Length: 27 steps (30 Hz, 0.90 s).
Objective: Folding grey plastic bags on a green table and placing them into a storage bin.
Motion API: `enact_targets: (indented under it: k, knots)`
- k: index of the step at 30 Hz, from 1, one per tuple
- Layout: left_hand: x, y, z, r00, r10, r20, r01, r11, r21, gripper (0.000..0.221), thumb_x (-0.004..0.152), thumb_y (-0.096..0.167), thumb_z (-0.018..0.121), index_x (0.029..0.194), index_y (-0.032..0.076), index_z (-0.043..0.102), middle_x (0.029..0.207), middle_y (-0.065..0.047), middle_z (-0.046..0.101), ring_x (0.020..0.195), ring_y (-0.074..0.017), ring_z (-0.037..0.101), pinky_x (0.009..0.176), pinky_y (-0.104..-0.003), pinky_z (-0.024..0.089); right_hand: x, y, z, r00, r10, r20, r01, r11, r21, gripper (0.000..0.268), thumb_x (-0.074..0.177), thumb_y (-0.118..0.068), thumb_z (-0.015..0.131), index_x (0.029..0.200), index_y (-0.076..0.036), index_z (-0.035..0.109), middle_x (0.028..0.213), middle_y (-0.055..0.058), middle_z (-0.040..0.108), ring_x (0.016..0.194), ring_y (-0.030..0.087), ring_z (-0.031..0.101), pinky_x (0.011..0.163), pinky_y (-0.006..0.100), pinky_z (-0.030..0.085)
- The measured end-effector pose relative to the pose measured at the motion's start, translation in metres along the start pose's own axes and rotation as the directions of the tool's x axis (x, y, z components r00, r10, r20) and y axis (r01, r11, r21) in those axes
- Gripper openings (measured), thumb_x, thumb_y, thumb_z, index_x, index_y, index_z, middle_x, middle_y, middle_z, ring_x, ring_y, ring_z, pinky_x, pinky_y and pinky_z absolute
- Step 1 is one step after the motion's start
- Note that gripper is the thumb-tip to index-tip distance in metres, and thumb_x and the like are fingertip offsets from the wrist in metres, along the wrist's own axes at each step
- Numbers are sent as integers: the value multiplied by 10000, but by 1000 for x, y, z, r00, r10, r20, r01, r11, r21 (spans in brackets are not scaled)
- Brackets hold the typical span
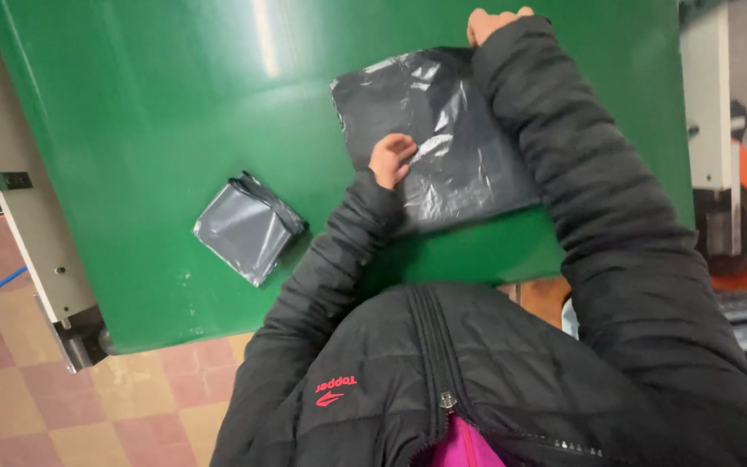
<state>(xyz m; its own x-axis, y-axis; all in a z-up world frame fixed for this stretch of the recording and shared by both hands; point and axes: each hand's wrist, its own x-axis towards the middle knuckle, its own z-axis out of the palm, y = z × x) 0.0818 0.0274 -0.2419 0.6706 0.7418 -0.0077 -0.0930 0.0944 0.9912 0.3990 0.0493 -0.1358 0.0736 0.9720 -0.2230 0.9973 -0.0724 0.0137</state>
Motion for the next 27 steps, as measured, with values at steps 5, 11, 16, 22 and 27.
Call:
enact_targets:
  k: [5, 11, 16, 22, 27]
  knots:
    - [-15, 36, -24, 829, -548, 109, 343, 345, -874, 1063, 835, 861, 114, 1530, 93, 352, 1553, -158, 430, 1395, -317, 453, 1091, -462, 373, -142, -33, -18, 694, -162, -702, 312, 946, 90, 125, 788, -153, 734, 900, -169, 680, 901, 11, 656, 872, 275, 601, 796, 423, 406]
    - [-51, 9, -44, 967, -243, 77, 224, 665, -712, 998, 984, 786, 398, 1510, -56, 503, 1483, -243, 561, 1362, -382, 529, 1168, -477, 426, -233, -75, 14, 787, 17, -617, 160, 960, 230, 201, 750, -75, 686, 934, -155, 671, 1003, -30, 672, 1024, 239, 606, 924, 442, 427]
    - [-89, 58, -24, 989, -14, -145, 72, 910, 408, 641, 918, 317, 645, 1437, 5, 435, 1396, -184, 551, 1271, -312, 564, 1043, -421, 500, -235, -64, 48, 790, 35, -612, 125, 968, 217, 192, 751, -50, 676, 909, -158, 662, 1009, -33, 678, 1046, 229, 613, 930, 432, 432]
    - [-121, 124, 3, 809, 423, 408, -498, 127, 858, 570, 835, 320, 767, 1283, 19, 586, 1325, -168, 580, 1260, -386, 532, 996, -511, 490, -233, -80, 50, 782, 1, -624, 101, 986, 129, 173, 834, -85, 656, 1003, -121, 660, 1123, 59, 659, 1146, 285, 602, 959, 451, 454]
    - [-97, 122, 14, 803, -180, 568, -566, 70, 822, 130, 1040, 190, 666, 1115, 86, 689, 1095, -101, 677, 1103, -311, 652, 869, -460, 517, -238, -153, 16, 955, -130, -267, 217, 920, 326, 177, 865, -78, 618, 1035, -36, 648, 1117, 157, 643, 1125, 356, 590, 956, 461, 483]
